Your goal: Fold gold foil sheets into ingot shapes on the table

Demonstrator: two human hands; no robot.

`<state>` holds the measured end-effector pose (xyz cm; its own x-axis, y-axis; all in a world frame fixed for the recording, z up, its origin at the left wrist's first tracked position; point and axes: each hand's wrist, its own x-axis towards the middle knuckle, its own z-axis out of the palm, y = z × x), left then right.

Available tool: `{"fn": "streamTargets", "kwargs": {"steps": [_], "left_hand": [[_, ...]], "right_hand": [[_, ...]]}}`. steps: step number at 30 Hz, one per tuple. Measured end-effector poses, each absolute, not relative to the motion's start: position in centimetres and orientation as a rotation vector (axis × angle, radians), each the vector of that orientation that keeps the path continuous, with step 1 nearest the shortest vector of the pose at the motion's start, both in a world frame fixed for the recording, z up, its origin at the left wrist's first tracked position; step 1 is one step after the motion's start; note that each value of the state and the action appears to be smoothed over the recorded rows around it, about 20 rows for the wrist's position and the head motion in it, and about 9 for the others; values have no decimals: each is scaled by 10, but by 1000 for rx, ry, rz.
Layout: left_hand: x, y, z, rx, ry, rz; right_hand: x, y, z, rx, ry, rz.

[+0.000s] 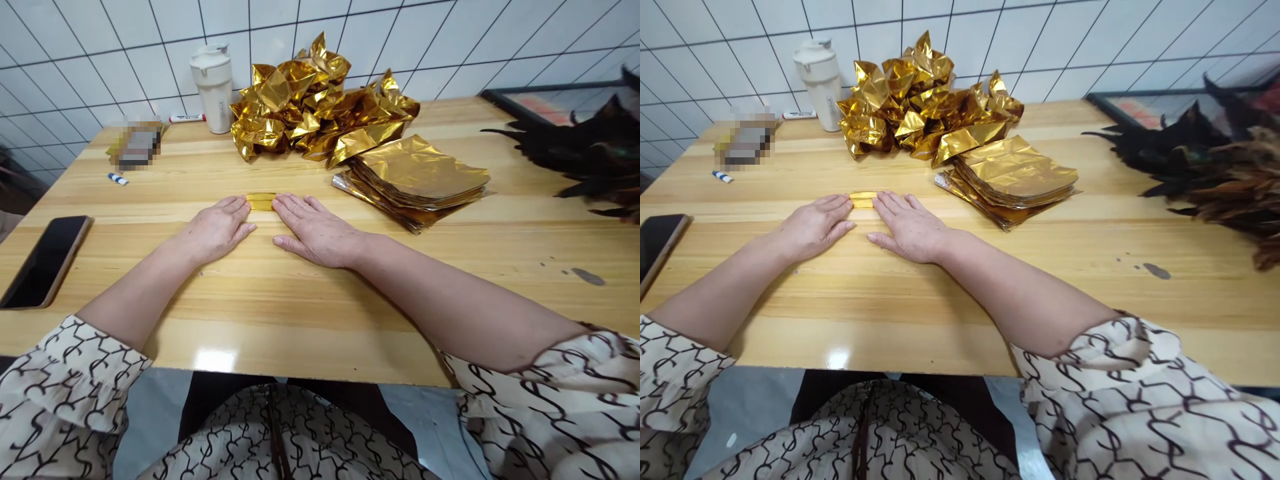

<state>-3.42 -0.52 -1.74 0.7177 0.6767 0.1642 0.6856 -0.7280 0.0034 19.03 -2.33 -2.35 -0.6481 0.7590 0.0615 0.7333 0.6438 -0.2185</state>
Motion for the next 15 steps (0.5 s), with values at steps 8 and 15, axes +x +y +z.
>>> {"fn": "streamTargets", "kwargs": {"steps": [8, 15], "left_hand": [[-31, -5, -17, -2848, -1123, -242], [-29, -6, -15, -2825, -1147, -201]], "right_hand": [[206, -47, -20, -1412, -2706, 178], [215, -87, -24, -1404, -2681, 129]]}}
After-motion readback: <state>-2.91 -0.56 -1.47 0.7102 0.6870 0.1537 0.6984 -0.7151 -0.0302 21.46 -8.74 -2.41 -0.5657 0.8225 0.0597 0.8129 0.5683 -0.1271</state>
